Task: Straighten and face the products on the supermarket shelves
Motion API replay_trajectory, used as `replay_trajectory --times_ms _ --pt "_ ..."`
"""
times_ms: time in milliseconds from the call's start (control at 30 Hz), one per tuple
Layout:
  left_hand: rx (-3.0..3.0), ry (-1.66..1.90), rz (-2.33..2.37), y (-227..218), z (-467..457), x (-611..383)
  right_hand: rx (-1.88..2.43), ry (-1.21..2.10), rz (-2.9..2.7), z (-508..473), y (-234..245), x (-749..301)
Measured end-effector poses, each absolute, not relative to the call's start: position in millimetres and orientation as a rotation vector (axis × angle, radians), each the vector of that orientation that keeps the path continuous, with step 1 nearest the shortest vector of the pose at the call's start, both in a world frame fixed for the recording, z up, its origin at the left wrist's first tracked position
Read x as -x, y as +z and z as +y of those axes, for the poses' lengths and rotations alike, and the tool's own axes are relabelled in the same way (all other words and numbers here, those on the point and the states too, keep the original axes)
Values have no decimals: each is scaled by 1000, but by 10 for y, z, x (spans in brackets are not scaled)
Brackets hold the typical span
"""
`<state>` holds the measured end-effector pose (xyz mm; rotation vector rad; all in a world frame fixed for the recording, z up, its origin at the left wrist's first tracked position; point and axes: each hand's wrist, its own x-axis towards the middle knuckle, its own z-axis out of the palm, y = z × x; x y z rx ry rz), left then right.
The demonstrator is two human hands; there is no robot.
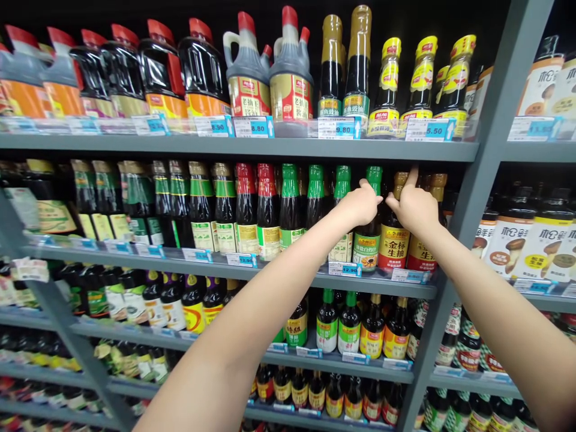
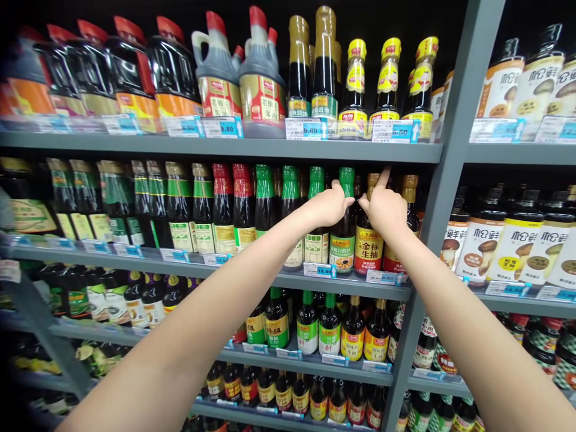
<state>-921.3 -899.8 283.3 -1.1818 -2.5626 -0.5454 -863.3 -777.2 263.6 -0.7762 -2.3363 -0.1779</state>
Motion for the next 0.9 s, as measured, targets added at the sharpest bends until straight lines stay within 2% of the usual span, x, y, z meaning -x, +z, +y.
replay_trajectory --times_ms 167,400,667,900 --pt "1122 -618 -2385 2754 -9143 9210 782 -159 -2319 -7766 2620 8626" --pt "1000 -896 -1923 2540 -9554 9474 780 -130 -2307 -7759 2604 8661" --pt "1094 -1013 -2347 2751 -9365 9584 808 -144 -2288 -7795 2608 8631" --pt "819 -667 -2332 2906 -9327 9467 834 -166 -2257 -7793 2594 8642"
